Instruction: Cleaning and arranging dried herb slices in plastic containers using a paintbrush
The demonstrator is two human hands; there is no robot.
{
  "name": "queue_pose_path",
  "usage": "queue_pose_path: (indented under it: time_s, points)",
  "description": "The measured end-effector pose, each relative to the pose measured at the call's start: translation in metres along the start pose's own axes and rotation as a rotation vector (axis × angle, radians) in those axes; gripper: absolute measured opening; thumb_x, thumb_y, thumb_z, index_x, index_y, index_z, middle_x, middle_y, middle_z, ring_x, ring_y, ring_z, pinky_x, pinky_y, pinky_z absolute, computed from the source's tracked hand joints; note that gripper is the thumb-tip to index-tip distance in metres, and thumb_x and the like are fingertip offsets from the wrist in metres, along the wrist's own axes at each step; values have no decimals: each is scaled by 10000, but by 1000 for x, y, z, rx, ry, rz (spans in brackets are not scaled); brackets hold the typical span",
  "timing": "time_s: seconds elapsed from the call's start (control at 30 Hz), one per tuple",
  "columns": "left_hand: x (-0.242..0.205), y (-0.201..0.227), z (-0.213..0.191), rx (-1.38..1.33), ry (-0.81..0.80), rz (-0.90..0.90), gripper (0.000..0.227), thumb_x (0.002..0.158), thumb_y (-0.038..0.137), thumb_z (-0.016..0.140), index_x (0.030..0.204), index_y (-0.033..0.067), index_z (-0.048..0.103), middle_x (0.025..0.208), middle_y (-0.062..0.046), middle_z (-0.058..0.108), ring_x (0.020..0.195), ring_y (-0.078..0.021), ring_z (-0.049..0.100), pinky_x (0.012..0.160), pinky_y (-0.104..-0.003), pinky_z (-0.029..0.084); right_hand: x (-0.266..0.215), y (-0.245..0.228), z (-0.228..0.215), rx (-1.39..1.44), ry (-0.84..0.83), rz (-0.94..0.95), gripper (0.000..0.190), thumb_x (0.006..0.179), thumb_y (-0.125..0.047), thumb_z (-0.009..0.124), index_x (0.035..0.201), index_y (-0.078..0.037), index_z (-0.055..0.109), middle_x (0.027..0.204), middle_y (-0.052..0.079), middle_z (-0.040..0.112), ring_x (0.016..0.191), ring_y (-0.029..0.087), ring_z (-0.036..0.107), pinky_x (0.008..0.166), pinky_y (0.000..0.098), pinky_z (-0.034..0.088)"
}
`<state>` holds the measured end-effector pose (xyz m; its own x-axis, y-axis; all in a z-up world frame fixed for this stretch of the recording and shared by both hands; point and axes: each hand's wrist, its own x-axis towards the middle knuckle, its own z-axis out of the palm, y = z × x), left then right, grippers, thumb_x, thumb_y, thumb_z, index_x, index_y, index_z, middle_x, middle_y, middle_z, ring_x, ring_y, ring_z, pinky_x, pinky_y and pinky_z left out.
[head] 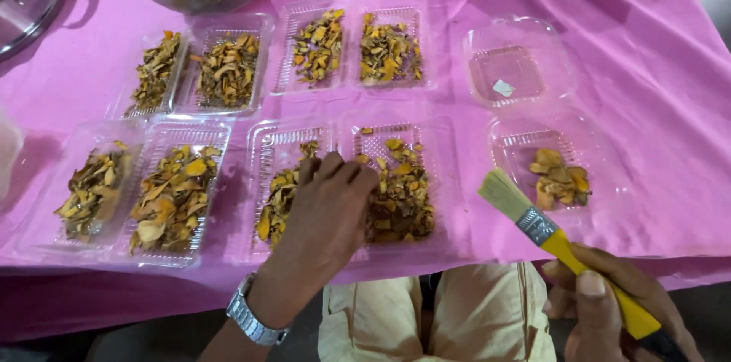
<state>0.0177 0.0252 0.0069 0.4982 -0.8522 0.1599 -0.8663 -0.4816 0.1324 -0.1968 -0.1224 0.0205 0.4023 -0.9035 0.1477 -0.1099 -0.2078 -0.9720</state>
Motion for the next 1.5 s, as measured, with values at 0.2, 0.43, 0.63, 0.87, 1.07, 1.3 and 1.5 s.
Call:
queue_pose_path:
  time_s: [0.2,0.43,0.63,0.87,1.07,1.3,1.5]
  points:
    - [-2,-4,-4,-134,108,-83,129,908,111,639,1028,143,604,956,-60,730,973,-305,585,916,-493,410,-4,-7,4,-67,14,27,293,1110,-114,546,1228,132,653,937,262,711,597,255,607,604,279,484]
    - [1,-1,-15,-409,-2,-121,140,880,116,696,917,138,562,776,-46,674,791,-276,608,838,-450,431,-11,7,15,-69,-37,55,255,958,-201,643,1124,-43,757,842,120,780,543,130,639,517,223,508]
    - [5,9,-31,-827,38,-305,106,878,64,691,966,123,698,933,-1,753,877,-136,696,789,-301,546,-15,22,43,197,-208,-37,187,879,-49,652,1012,6,772,728,111,773,489,127,646,463,208,515]
    - [18,20,-34,-854,4,-408,211,875,101,708,1066,165,769,1039,28,813,984,-110,755,889,-255,617,-10,21,39,136,-108,-61,163,866,-105,700,975,-20,786,769,86,774,523,113,627,465,221,499]
    - [89,80,-2,-586,87,35,100,984,156,643,913,102,686,813,-41,777,691,-170,688,789,-363,570,40,76,-51,52,-66,125,385,1038,-175,542,1358,24,618,1009,265,717,565,349,676,419,290,422]
    - [89,83,-6,-468,157,319,115,886,-67,624,847,26,679,780,-97,743,679,-248,680,785,-448,532,27,83,-54,127,189,-99,321,1230,-227,473,1379,46,552,1032,197,642,571,216,558,527,255,476]
    - [11,27,-5,-220,-43,201,361,651,41,640,985,160,704,1084,-45,727,1103,-309,561,975,-548,343,32,87,-44,114,72,-72,343,1235,-217,486,1400,73,568,1045,235,642,589,258,563,609,283,497]
